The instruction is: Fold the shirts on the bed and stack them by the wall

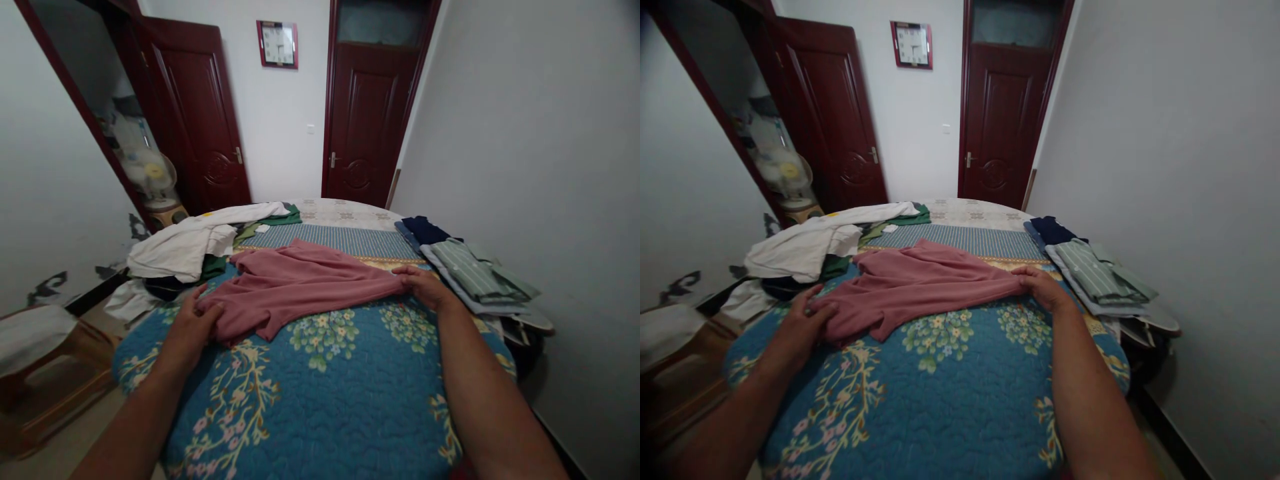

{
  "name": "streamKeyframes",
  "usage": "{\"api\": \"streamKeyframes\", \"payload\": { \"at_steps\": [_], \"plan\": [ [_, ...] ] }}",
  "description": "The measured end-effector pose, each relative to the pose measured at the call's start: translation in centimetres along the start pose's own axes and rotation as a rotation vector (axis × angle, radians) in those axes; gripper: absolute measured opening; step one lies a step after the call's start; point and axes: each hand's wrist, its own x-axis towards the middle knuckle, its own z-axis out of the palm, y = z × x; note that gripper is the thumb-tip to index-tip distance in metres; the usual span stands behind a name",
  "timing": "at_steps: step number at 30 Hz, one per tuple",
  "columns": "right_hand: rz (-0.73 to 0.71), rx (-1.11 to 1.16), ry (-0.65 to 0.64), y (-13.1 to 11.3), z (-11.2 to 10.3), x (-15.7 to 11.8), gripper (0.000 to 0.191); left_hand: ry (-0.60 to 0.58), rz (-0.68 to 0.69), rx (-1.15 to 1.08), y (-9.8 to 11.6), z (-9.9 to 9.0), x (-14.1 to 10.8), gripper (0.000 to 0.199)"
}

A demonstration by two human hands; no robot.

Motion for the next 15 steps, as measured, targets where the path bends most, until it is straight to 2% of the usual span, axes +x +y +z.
{"api": "streamKeyframes", "payload": {
  "at_steps": [3, 6, 9, 12, 15],
  "plan": [
    [-0.019, -0.164, 0.077, 0.0, -0.2, 0.1, 0.033, -0.180, 0.168, 0.162, 0.7, -0.2, -1.5, 0.085],
    [-0.012, -0.349, 0.100, 0.1, -0.7, 0.1, 0.030, -0.323, 0.272, 0.226, 1.1, -0.1, -2.5, 0.061],
    [0.031, -0.411, 0.054, -0.1, -1.0, -0.3, 0.033, -0.270, 0.240, 0.212, 1.4, -0.4, -2.7, 0.043],
    [0.092, -0.317, 0.002, -0.6, -0.7, -0.9, 0.035, -0.147, 0.098, 0.132, 1.9, -0.9, -2.3, 0.049],
    [0.096, -0.094, 0.007, -1.3, 0.1, -1.3, 0.040, -0.097, -0.023, 0.039, 2.6, -1.3, -1.7, 0.057]
  ]
}}
